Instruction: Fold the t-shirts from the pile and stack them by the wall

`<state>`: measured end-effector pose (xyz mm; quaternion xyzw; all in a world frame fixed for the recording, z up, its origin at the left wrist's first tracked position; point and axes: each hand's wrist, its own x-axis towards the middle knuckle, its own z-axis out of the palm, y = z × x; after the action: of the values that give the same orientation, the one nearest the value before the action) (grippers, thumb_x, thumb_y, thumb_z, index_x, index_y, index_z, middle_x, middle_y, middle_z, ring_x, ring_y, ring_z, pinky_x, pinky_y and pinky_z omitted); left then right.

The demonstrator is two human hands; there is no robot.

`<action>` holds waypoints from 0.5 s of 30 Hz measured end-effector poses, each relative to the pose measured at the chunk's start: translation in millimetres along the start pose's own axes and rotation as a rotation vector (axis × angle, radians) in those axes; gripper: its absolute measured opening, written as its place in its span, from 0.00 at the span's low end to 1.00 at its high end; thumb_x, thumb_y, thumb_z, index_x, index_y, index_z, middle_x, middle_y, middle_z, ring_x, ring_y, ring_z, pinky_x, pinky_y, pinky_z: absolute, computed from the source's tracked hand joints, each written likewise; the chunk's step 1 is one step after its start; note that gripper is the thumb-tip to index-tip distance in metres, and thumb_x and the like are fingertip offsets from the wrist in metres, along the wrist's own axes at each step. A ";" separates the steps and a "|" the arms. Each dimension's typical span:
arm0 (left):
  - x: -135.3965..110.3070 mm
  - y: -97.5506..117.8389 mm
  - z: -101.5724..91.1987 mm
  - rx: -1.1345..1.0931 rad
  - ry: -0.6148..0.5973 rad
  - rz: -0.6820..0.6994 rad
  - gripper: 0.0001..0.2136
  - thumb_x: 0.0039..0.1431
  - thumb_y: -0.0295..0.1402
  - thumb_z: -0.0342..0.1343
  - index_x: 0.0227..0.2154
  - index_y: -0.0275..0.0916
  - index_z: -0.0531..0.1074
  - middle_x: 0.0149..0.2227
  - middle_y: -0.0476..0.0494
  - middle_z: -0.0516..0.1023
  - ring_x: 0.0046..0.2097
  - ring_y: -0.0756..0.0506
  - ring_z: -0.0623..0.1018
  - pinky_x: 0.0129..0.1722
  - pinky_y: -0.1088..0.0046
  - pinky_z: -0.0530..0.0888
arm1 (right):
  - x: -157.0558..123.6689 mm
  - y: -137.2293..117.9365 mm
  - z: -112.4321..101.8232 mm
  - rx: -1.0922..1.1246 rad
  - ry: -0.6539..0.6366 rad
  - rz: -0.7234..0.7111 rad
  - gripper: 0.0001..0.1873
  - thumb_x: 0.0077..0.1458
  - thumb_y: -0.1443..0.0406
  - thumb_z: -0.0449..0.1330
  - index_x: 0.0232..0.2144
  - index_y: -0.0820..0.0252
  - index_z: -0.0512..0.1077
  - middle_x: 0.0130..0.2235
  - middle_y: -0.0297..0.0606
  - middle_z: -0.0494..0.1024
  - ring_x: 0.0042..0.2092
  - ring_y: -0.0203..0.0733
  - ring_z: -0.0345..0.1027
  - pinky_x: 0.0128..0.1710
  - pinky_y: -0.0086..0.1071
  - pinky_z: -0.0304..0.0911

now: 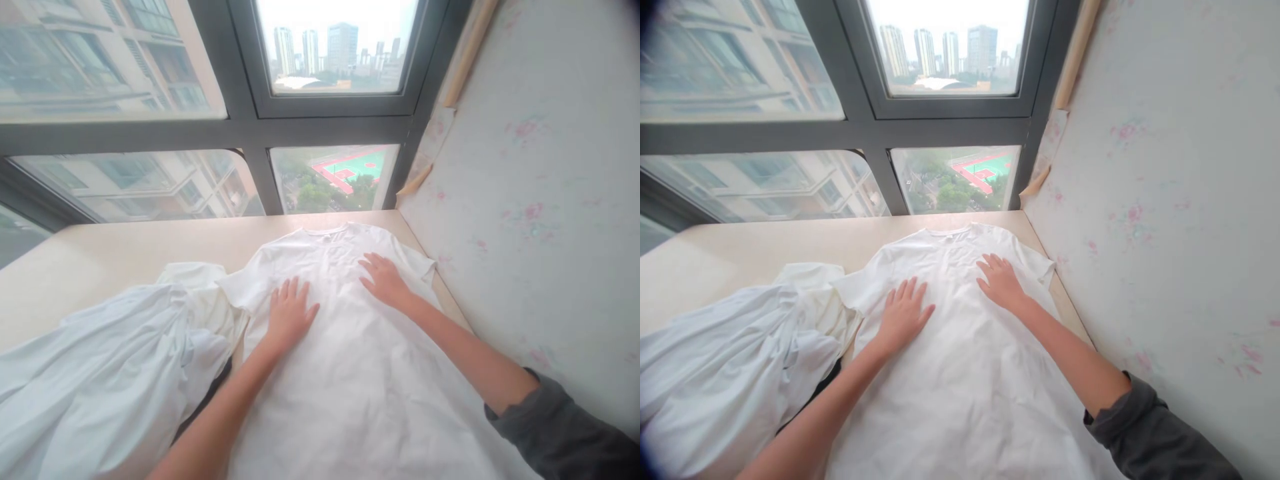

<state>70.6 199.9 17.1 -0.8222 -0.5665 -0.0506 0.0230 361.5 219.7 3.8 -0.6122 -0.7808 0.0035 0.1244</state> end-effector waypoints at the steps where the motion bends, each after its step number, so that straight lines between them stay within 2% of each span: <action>1: -8.0 1.6 9.8 0.004 0.009 -0.005 0.28 0.66 0.47 0.46 0.64 0.39 0.61 0.69 0.33 0.57 0.68 0.32 0.57 0.64 0.47 0.57 | -9.5 -3.1 10.2 -0.023 -0.021 0.007 0.26 0.66 0.58 0.48 0.63 0.58 0.63 0.68 0.44 0.57 0.69 0.53 0.47 0.66 0.53 0.45; 4: -9.8 -4.4 23.8 -0.003 0.026 0.019 0.28 0.67 0.47 0.41 0.66 0.42 0.57 0.71 0.36 0.52 0.70 0.33 0.53 0.66 0.47 0.52 | -19.8 -6.1 27.7 -0.062 -0.066 0.042 0.28 0.67 0.56 0.44 0.66 0.55 0.58 0.71 0.40 0.51 0.70 0.52 0.43 0.67 0.55 0.42; 8: 16.9 -23.5 19.4 -0.038 -0.005 0.048 0.27 0.68 0.47 0.42 0.66 0.43 0.57 0.70 0.38 0.53 0.71 0.35 0.52 0.67 0.50 0.50 | -0.2 -4.3 31.7 -0.085 -0.089 0.121 0.28 0.68 0.55 0.43 0.67 0.55 0.56 0.71 0.40 0.49 0.71 0.50 0.41 0.67 0.54 0.40; 12: 38.9 -31.9 12.6 -0.042 -0.012 0.042 0.25 0.66 0.46 0.49 0.63 0.45 0.62 0.68 0.38 0.59 0.68 0.36 0.59 0.66 0.49 0.56 | 20.1 -4.4 33.8 -0.091 -0.103 0.144 0.28 0.68 0.56 0.42 0.67 0.55 0.56 0.71 0.39 0.49 0.71 0.50 0.41 0.67 0.54 0.40; 15: 37.3 -27.0 6.9 -0.034 0.022 0.014 0.23 0.64 0.43 0.55 0.59 0.41 0.66 0.63 0.37 0.64 0.61 0.37 0.68 0.60 0.47 0.65 | 24.1 -2.5 36.2 -0.091 -0.113 0.142 0.29 0.68 0.55 0.41 0.67 0.54 0.56 0.71 0.39 0.48 0.71 0.49 0.40 0.67 0.54 0.41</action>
<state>59.0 244.8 13.8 -0.8257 -0.5596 -0.0690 0.0154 346.6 247.5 -26.3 -0.6700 -0.7405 0.0114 0.0516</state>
